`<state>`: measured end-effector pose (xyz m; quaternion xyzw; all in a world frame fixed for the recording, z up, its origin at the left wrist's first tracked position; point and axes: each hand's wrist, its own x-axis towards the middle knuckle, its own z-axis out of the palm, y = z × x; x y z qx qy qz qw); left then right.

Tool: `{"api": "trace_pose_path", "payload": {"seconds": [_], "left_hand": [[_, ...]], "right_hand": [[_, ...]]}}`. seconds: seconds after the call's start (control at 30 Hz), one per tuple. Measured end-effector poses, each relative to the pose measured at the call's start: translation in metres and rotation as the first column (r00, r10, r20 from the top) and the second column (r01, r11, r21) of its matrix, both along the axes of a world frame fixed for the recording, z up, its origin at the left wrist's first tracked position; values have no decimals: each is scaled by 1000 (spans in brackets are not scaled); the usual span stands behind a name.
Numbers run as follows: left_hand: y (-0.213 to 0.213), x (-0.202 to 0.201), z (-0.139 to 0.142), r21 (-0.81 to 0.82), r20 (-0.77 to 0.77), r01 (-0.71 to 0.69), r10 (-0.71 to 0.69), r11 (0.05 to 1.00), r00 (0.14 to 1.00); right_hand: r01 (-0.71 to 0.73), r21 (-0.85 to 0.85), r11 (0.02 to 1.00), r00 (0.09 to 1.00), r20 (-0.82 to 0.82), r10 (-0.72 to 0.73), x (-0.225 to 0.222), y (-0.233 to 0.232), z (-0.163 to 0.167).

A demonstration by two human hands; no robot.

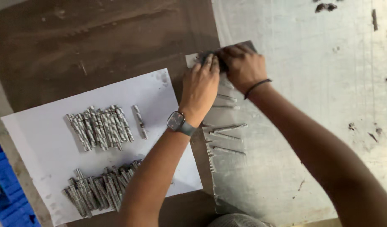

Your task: The person stands at a workbench and rubs threaded metal rods one at a time against a flat abrasive pad to smooth their ends, then places each finished rod on a sheet of paper beside a pile of unfinished rods, occasionally reaching into the pile for the next rod.

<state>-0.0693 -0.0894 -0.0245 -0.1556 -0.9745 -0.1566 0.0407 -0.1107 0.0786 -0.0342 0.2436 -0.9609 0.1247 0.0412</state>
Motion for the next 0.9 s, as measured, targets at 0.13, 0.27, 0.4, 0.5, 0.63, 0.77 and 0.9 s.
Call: {"api": "trace_pose_path", "payload": {"seconds": [0.13,0.27,0.4,0.5,0.63,0.77,0.9], "left_hand": [[-15,-2,-11,-27,-53,-58,56,998,997],[-25,-3,-20,-29,-50,-59,58,998,997],[-25,-13,-24,-25,-117,-73,70,997,991],[-33,-26,-25,6,-134,-78,79,997,988],[-59,-39,-24,303,-167,2,51,953,985],[-67,-77,-26,231,-229,40,15,972,973],[-58,-104,-31,173,-154,123,-97,977,983]], "right_hand": [[18,-34,999,1000,-16,-19,8,-27,-8],[27,-67,997,1000,-2,-27,8,-34,-9],[40,-56,998,999,-30,-41,-3,-41,-10],[35,-70,997,999,-20,-36,-12,-44,-8],[65,-92,994,998,-19,-67,-20,-41,1],[37,-72,997,998,-57,-41,-21,-37,16],[3,-153,988,998,-62,-12,-7,-9,39]]}}
